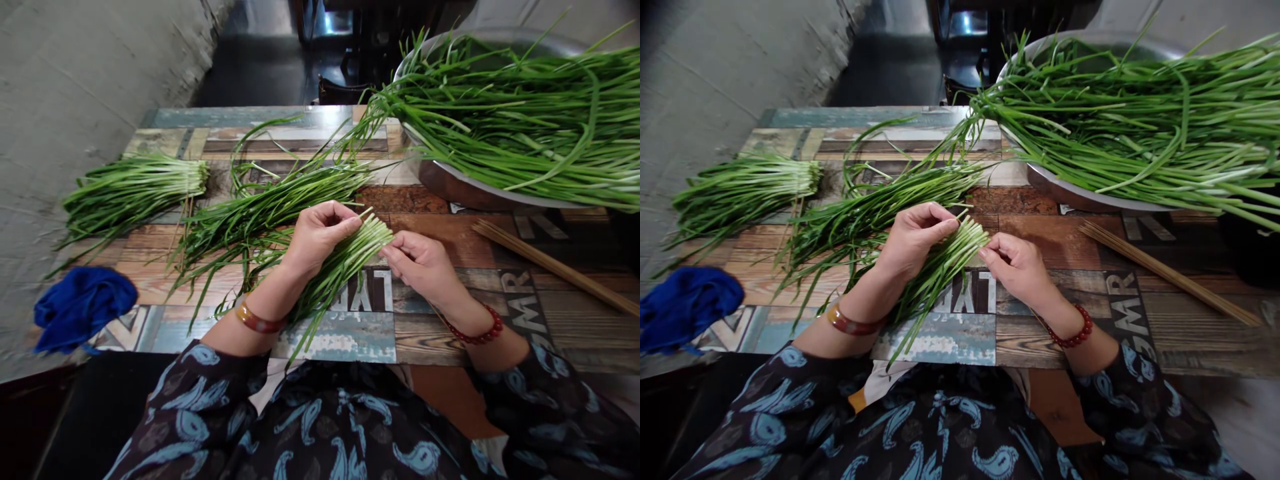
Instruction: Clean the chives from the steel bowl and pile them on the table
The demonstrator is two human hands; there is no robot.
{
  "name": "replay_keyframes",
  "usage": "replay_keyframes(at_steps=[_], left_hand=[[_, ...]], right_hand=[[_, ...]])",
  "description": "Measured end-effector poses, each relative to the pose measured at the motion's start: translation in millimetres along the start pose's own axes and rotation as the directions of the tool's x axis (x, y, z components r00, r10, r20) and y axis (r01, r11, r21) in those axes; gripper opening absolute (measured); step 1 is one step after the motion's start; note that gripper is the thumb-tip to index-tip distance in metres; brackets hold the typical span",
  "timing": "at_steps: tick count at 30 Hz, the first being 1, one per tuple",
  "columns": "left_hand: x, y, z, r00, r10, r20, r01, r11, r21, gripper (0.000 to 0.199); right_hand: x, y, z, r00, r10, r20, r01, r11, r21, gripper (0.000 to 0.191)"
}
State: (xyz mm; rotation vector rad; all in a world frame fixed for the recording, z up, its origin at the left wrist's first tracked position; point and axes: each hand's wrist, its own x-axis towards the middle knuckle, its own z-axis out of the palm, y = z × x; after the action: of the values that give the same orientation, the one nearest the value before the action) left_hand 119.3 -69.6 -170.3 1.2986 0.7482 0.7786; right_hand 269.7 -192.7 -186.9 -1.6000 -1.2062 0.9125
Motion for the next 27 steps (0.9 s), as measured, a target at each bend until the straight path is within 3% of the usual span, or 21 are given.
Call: replay_keyframes(at_steps=[5,11,19,27], left_hand=[[1.4,-1.3,-6.1,0.990,-0.050,0.128,0.051,0.999,-0.003,0.024],[1.0,3.2,-11.0,0.948,-0.149,0.280,0.159,0.987,-0.015,0.034],[1.8,-0.8,-8.5,0.967,-0.160,0.196,0.170,0.985,-0.033,0.031],[1.9,-2.3,-10.2,0.956,-0.175,0.236,0.209,0.970,-0.124,0.028]], right_hand=[[0.3,2.7,-1.4,0.999,-0.032,0.015,0.032,0.999,-0.014,0.027],[2.0,4.2,-2.3,0.999,-0.027,0.041,0.026,0.999,0.032,0.029],[1.2,-0.1,-2.3,0.997,0.057,0.059,-0.063,0.994,0.087,0.029],[-2.1,10.7,-3.8,0.999,-0.022,0.024,0.022,1.000,-0.006,0.028]])
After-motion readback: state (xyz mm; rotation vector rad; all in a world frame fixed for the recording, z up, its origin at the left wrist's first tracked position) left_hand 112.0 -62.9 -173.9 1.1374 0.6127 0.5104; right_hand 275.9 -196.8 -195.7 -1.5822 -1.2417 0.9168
